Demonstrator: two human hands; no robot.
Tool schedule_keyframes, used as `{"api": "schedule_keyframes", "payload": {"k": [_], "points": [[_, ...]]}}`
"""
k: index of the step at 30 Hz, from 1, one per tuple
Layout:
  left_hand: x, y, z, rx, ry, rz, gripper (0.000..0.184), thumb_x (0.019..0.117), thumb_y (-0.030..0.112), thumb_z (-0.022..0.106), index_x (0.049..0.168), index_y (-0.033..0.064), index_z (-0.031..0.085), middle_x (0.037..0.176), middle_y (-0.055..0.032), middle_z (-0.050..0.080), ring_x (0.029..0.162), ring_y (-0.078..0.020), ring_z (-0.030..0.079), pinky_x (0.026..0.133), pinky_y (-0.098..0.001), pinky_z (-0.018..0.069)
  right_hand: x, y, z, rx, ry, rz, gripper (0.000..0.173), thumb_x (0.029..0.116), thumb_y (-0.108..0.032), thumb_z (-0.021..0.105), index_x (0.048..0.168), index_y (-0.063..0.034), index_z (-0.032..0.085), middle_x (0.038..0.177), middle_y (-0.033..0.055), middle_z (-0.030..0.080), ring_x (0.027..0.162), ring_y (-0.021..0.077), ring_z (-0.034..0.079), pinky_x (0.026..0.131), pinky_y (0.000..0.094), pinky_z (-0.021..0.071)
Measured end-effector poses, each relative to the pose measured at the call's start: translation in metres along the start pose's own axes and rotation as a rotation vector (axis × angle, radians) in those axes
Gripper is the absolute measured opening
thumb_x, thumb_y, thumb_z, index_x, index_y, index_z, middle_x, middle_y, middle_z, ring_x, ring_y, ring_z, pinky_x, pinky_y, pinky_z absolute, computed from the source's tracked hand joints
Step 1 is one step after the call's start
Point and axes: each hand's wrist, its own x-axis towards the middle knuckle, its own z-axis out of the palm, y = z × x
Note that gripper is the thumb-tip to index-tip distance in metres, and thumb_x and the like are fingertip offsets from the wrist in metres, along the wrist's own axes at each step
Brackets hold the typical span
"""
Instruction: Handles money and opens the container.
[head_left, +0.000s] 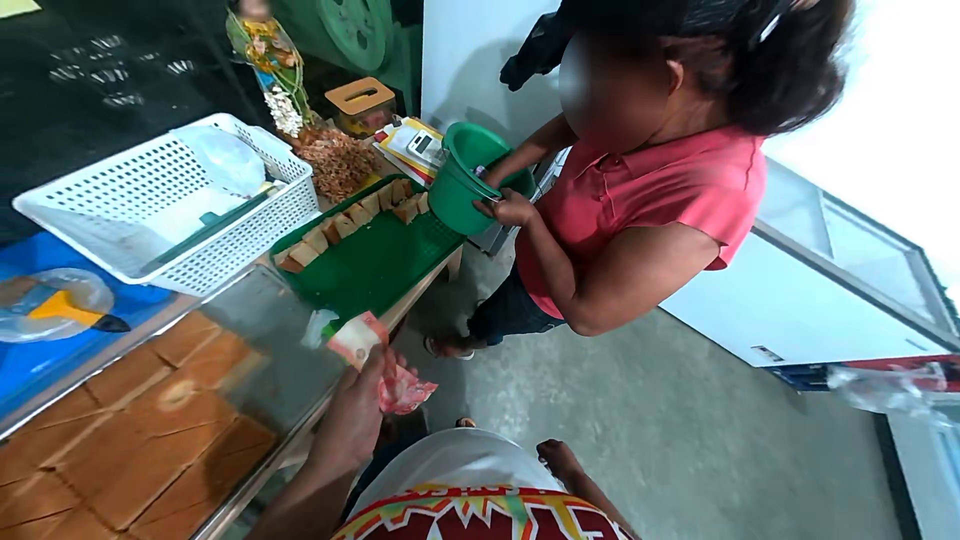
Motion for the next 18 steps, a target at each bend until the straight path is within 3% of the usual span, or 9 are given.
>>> {"api": "schedule_keyframes", "payload": {"k": [6, 10, 18], "points": [[-0.003, 0.001, -0.002, 0.056, -0.007, 0.048, 0.034, 0.1114, 0.02, 0.031, 0.095, 0.0085, 0.059, 0.086, -0.0011, 0.067, 0.078, -0.0134, 0.068, 0.078, -0.0303, 0.061, 0.004, 0.012, -0.002, -0.07, -0.019, 0.032, 0.037, 0.1091, -0.025, 0.05, 0.13, 0.0026, 0.063, 0.12, 0.022, 0.066, 0.094, 0.0285, 0.067, 0.087, 0.0453, 0.0531], [-0.004, 0.0, -0.002, 0.048, 0.024, 0.072, 0.032, 0.1116, 0.019, 0.032, 0.097, 0.0071, 0.058, 0.084, -0.0011, 0.065, 0.077, -0.0128, 0.067, 0.075, -0.0283, 0.0599, 0.012, 0.022, -0.001, -0.104, -0.038, 0.033, 0.039, 0.1085, -0.025, 0.051, 0.133, 0.0032, 0.062, 0.126, 0.0242, 0.066, 0.105, 0.0344, 0.068, 0.094, 0.0503, 0.0533], [-0.004, -0.007, -0.002, 0.056, 0.026, 0.077, 0.03, 0.1106, 0.019, 0.035, 0.097, 0.0083, 0.059, 0.081, -0.0002, 0.064, 0.073, -0.0113, 0.065, 0.072, -0.0269, 0.0587, 0.017, 0.016, 0.007, -0.064, -0.036, 0.037, 0.037, 0.1082, -0.026, 0.051, 0.131, 0.0013, 0.063, 0.12, 0.0208, 0.067, 0.094, 0.0287, 0.067, 0.086, 0.0461, 0.054]]}}
